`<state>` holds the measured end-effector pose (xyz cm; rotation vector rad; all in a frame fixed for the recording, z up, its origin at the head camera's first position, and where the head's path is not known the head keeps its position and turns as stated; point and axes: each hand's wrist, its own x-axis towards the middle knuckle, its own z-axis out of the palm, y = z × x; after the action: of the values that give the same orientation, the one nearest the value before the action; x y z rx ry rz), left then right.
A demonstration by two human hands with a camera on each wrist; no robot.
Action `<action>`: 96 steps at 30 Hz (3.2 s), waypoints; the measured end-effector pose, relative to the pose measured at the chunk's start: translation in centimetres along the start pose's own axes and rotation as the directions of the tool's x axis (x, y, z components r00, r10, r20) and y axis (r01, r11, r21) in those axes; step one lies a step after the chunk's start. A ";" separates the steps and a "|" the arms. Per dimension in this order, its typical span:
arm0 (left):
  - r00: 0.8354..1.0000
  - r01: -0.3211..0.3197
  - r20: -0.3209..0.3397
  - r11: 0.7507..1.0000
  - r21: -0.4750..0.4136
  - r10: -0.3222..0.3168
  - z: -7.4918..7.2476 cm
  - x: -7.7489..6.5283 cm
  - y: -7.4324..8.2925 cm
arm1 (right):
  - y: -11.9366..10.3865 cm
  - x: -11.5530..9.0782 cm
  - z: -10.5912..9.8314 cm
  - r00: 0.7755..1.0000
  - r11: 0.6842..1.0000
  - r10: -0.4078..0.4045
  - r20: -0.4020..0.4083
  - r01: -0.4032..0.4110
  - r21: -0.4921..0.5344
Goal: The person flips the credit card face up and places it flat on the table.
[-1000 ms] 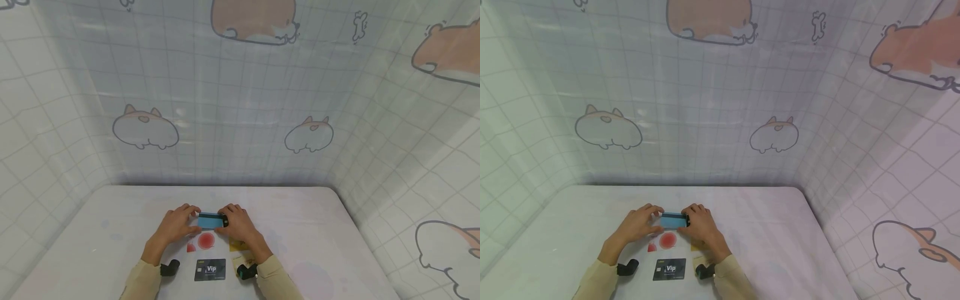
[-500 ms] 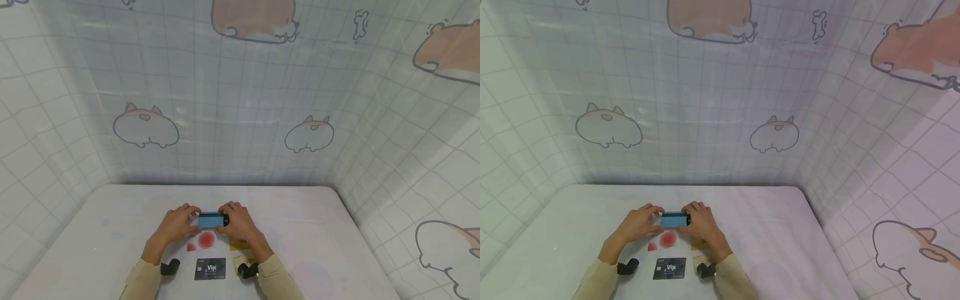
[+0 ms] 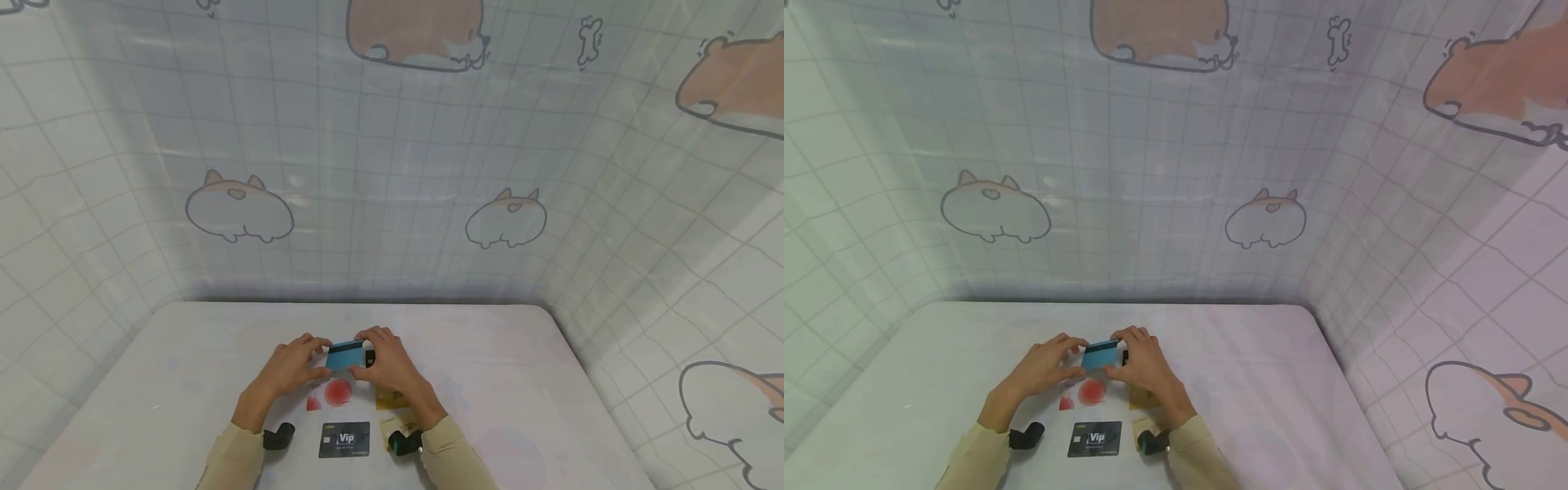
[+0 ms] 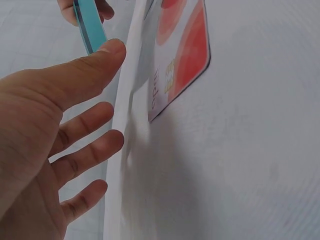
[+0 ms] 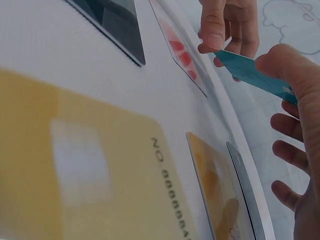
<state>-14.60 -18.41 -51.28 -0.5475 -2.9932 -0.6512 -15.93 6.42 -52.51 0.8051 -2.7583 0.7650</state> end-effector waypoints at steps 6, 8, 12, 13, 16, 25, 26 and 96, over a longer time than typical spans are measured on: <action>1.000 0.000 0.009 1.000 -0.004 0.000 -0.1 -0.1 0.0 | -0.4 -0.1 -0.1 1.000 0.996 0.013 0.013 -0.014 0.087; 1.000 -0.005 0.003 1.000 -0.004 0.005 -0.1 -0.1 -0.1 | -0.5 -0.1 0.0 0.999 0.992 0.030 0.021 -0.032 0.121; 1.000 -0.024 -0.012 1.000 -0.001 0.024 0.1 0.0 -0.2 | -0.8 -0.2 0.1 0.997 0.971 0.056 0.055 -0.067 0.231; 1.000 -0.028 -0.014 1.000 -0.002 0.028 0.1 0.0 -0.2 | -0.8 -0.2 0.1 0.997 0.963 0.054 0.064 -0.068 0.260; 0.999 -0.034 -0.009 0.999 -0.015 0.034 0.1 0.0 -0.1 | -1.0 -0.2 0.3 0.997 0.938 0.010 0.079 -0.037 0.345; 1.000 -0.024 0.004 0.999 -0.031 0.024 -0.1 0.0 0.0 | -1.1 -0.1 0.7 0.995 0.910 -0.062 0.074 0.026 0.415; 1.000 -0.024 0.005 0.999 -0.031 0.024 -0.2 0.0 0.0 | -1.1 -0.1 0.7 0.996 0.910 -0.056 0.073 0.021 0.414; 0.997 -0.074 -0.020 0.993 -0.093 0.073 -1.0 0.2 0.4 | -1.5 0.7 0.9 0.997 0.999 -0.035 0.072 0.033 0.022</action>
<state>-14.70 -18.45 -50.16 -0.6504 -2.9229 -0.7896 -15.71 4.59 -52.48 0.8988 -2.7964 0.7746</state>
